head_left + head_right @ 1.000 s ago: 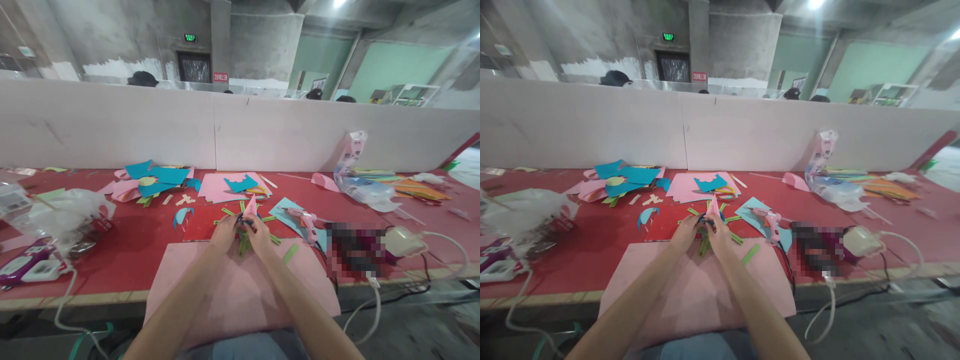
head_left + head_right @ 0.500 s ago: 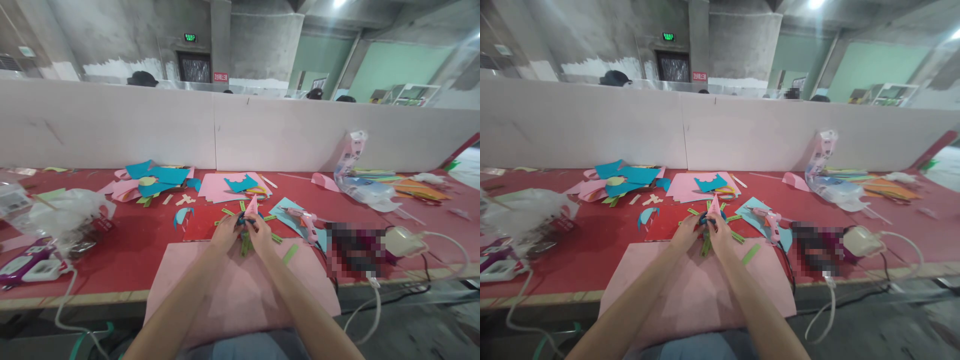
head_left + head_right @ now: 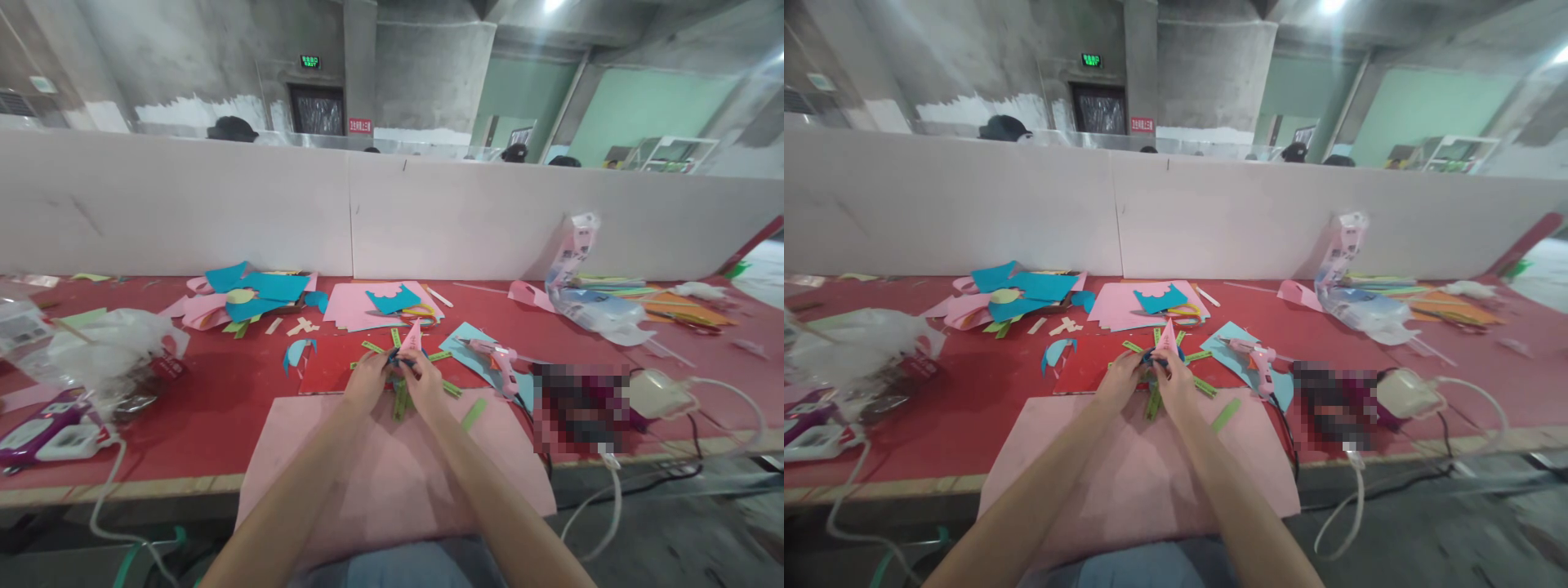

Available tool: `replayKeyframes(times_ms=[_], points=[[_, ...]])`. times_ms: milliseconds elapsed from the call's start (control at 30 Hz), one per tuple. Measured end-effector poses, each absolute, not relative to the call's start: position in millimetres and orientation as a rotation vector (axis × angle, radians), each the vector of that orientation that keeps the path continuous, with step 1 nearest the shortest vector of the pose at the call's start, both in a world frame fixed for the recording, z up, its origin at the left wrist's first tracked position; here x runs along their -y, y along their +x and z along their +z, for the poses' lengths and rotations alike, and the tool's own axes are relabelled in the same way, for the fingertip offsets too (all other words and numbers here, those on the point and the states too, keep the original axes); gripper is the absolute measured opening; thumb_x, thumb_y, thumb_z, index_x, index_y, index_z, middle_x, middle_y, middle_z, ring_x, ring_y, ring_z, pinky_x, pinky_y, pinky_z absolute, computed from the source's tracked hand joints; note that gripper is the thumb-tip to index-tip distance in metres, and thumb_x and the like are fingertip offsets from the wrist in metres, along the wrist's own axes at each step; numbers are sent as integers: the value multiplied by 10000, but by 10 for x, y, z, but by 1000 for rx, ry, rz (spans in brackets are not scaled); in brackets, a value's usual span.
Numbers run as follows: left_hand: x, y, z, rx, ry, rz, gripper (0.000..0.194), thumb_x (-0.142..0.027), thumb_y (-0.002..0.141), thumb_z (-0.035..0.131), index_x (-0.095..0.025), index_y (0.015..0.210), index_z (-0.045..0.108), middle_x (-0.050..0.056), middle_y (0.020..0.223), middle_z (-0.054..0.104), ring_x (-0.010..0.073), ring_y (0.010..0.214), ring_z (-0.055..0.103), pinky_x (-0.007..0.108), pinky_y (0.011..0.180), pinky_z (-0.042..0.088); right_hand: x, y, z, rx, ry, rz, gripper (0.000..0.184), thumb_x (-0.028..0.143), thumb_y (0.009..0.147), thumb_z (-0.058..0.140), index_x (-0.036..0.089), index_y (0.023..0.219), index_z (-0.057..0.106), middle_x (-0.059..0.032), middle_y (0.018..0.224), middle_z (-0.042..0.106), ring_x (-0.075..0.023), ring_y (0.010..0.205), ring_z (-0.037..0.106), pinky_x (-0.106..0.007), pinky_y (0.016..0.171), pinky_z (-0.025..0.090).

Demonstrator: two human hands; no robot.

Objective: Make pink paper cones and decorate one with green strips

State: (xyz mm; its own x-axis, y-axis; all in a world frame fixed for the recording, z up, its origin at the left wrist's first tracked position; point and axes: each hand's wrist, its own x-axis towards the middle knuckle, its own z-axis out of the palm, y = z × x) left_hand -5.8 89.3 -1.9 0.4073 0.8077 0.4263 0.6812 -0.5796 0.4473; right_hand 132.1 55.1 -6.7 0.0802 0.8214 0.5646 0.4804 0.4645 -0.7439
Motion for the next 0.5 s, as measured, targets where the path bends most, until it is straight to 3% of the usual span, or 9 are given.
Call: replayKeyframes(times_ms=[333,500], points=[[-905,-71,-48,-1295,2435,905,311,-142,852,404,-162,1112,573,71,1006,648,180,938,559,326,916,405,-538,1292,-55,1573,-1165,347,205,270,832,443,216,966,588,-48,947,637,-161,811,597,-279,736,470],[-872,-82,2,-1300,2325,962,314,-185,848,427,-169,1129,568,77,985,644,199,968,549,326,870,430,-478,1350,85,1379,-1214,162,221,342,838,450,200,913,602,-70,903,601,-148,721,555,-267,658,452]])
